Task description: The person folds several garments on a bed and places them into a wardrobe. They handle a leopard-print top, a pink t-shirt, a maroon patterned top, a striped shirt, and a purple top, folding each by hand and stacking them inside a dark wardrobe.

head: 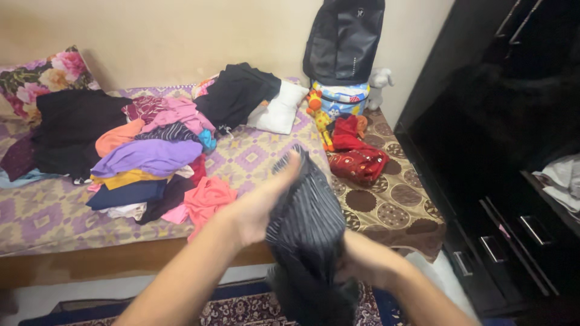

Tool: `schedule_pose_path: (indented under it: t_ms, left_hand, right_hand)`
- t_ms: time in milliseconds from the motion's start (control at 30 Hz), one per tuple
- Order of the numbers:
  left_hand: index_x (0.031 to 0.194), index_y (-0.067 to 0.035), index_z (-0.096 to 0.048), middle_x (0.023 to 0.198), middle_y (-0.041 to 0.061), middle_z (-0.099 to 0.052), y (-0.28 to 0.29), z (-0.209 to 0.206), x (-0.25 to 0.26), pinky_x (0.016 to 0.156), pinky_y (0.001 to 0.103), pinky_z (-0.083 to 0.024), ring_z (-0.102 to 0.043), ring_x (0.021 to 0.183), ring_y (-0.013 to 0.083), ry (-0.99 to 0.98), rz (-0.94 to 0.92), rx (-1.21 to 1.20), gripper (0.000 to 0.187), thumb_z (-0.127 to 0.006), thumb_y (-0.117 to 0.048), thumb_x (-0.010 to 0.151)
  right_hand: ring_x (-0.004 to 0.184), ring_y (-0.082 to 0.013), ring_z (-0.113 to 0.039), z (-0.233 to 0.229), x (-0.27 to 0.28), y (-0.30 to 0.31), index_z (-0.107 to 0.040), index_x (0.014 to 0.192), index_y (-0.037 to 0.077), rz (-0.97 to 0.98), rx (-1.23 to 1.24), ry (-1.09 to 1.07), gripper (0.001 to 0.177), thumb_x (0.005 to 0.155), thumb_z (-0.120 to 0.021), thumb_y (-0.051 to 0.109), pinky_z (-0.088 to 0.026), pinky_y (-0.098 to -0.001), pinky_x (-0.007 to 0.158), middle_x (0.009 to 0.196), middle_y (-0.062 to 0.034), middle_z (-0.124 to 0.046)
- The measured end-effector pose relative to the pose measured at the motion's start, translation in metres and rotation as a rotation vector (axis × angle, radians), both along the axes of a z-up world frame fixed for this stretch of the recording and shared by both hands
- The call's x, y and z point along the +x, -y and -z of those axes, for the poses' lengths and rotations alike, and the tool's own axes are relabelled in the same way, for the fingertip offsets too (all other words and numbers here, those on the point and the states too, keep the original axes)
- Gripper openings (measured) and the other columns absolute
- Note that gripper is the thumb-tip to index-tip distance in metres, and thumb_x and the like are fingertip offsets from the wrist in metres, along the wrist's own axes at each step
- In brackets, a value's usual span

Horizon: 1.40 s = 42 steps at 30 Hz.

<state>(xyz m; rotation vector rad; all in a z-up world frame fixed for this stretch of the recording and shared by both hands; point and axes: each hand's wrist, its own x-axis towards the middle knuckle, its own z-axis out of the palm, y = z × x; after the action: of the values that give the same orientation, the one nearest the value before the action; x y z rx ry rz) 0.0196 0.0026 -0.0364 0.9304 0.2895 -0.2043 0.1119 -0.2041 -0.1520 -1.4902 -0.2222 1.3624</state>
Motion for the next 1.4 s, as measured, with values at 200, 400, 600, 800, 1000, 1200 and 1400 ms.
schedule_pose_path:
  t_ms: [200, 400, 600, 800, 1000, 1200, 1400]
  left_hand:
    - [0.108, 0.008, -0.06, 0.103, 0.01, -0.071, 0.004, -0.001, 0.009, 0.081, 0.034, -0.058, -0.069, 0.096, 0.0138, 0.078, 0.024, 0.68, 0.062, -0.094, -0.031, 0.074]
    - [0.109, 0.007, -0.068, 0.099, 0.009, -0.075, 0.01, -0.031, 0.009, 0.076, 0.032, -0.059, -0.072, 0.087, 0.0165, 0.325, -0.062, 0.373, 0.05, -0.089, -0.023, 0.074]
    - [0.103, -0.005, -0.07, 0.091, 0.005, -0.077, -0.02, -0.066, 0.004, 0.073, 0.033, -0.061, -0.074, 0.08, 0.0136, 0.265, -0.298, 0.417, 0.025, -0.077, -0.02, 0.084]
    - [0.106, -0.003, -0.07, 0.091, 0.003, -0.074, -0.067, -0.104, -0.005, 0.071, 0.032, -0.06, -0.07, 0.078, 0.0134, 0.469, -0.494, 0.644, 0.02, -0.075, -0.016, 0.092]
    - [0.103, -0.009, -0.078, 0.083, 0.007, -0.077, -0.09, -0.141, -0.035, 0.072, 0.033, -0.054, -0.072, 0.075, 0.0162, 0.087, -0.29, 1.702, 0.024, -0.082, -0.023, 0.085]
    - [0.093, 0.003, -0.079, 0.083, 0.011, -0.079, -0.137, -0.121, -0.038, 0.067, 0.036, -0.058, -0.074, 0.072, 0.0226, 0.076, -0.49, 1.312, 0.039, -0.088, -0.025, 0.067]
    - [0.105, 0.0, -0.078, 0.094, 0.014, -0.08, -0.116, -0.078, -0.006, 0.072, 0.036, -0.063, -0.078, 0.083, 0.0234, -0.185, 0.073, 1.531, 0.039, -0.08, -0.032, 0.083]
  right_hand:
    - [0.087, -0.0166, -0.074, -0.026, -0.01, 0.001, -0.069, 0.116, 0.001, 0.405, 0.311, 0.289, 0.057, 0.103, -0.038, 0.047, -0.062, -0.036, 0.07, 0.107, -0.0079, -0.078]
    - [0.099, -0.0118, -0.072, -0.037, -0.012, -0.005, -0.063, 0.128, 0.009, 0.383, 0.311, -0.016, 0.047, 0.095, -0.047, 0.038, -0.059, -0.031, 0.084, 0.118, -0.0049, -0.074]
    - [0.127, -0.0324, -0.061, -0.075, -0.016, 0.016, -0.048, 0.142, -0.012, 0.226, 0.99, 0.063, 0.079, 0.094, -0.078, 0.044, -0.048, -0.0503, 0.111, 0.136, -0.0253, -0.062]
    - [0.135, -0.0212, -0.053, -0.031, -0.004, 0.027, -0.035, 0.157, -0.001, -0.67, 0.399, 0.234, 0.108, 0.077, -0.091, 0.043, -0.044, -0.0382, 0.117, 0.151, -0.0146, -0.056]
    - [0.118, -0.0285, -0.068, -0.024, 0.068, 0.056, -0.049, 0.149, 0.008, -0.525, -0.328, 0.318, 0.094, 0.067, -0.092, 0.026, -0.054, -0.0419, 0.103, 0.135, -0.0159, -0.072]
    - [0.111, -0.0188, -0.071, -0.053, 0.086, 0.082, -0.068, 0.137, 0.013, -0.798, -0.683, 0.74, 0.058, 0.084, -0.08, 0.034, -0.055, -0.0334, 0.094, 0.122, -0.008, -0.076]
    - [0.102, -0.0329, -0.069, -0.084, 0.046, 0.05, -0.063, 0.131, 0.004, 0.277, 0.1, 0.089, 0.046, 0.088, -0.065, 0.02, -0.054, -0.0524, 0.088, 0.114, -0.0157, -0.074]
